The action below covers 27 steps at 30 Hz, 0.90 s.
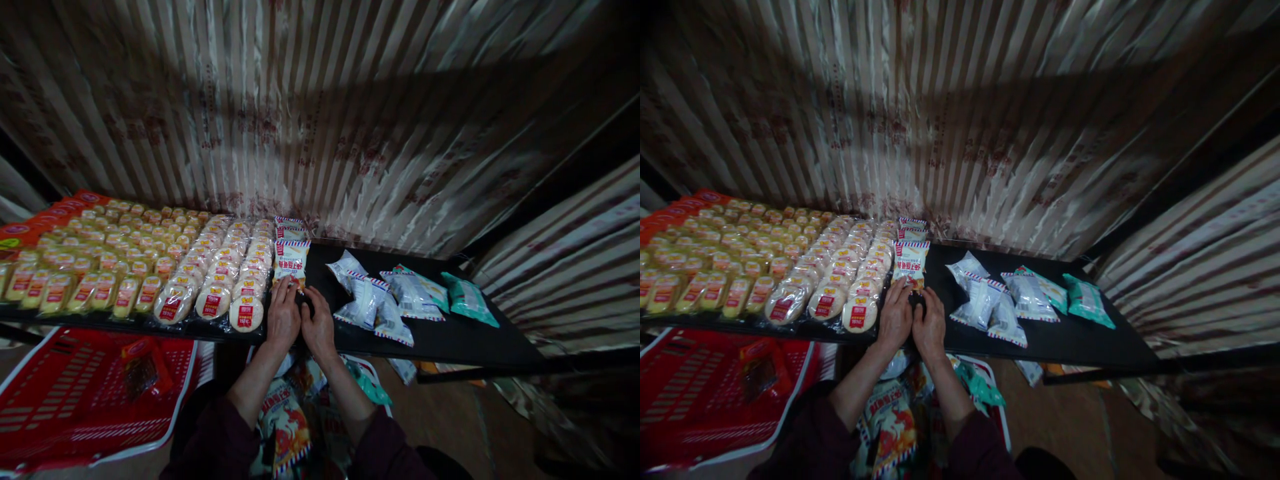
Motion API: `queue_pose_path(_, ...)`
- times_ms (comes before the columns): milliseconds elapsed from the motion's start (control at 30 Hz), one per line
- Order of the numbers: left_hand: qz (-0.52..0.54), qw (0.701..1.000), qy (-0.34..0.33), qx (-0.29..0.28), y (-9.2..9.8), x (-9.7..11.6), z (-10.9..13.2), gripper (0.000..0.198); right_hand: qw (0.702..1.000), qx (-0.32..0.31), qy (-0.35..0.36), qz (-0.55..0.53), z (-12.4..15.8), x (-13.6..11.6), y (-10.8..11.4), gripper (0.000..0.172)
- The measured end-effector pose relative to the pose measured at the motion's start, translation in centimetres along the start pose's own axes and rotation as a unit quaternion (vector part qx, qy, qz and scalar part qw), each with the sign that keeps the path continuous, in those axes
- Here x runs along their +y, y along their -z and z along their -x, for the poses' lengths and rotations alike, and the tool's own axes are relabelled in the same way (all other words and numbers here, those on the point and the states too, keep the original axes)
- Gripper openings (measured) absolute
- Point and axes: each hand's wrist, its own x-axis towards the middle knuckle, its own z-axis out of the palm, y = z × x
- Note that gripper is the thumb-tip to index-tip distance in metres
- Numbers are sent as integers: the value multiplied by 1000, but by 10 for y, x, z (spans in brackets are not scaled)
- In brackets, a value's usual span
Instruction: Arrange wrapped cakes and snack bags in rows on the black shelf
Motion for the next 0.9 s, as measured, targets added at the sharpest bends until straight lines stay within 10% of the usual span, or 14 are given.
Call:
queue_pose_path(533,121,988,-47,-85,28,49,81,41,999,-30,21,28,88,-16,64,34)
queue_pose_path(900,-12,987,5,-162,51,41,140,34,977,-204,23,61,134,-21,79,34)
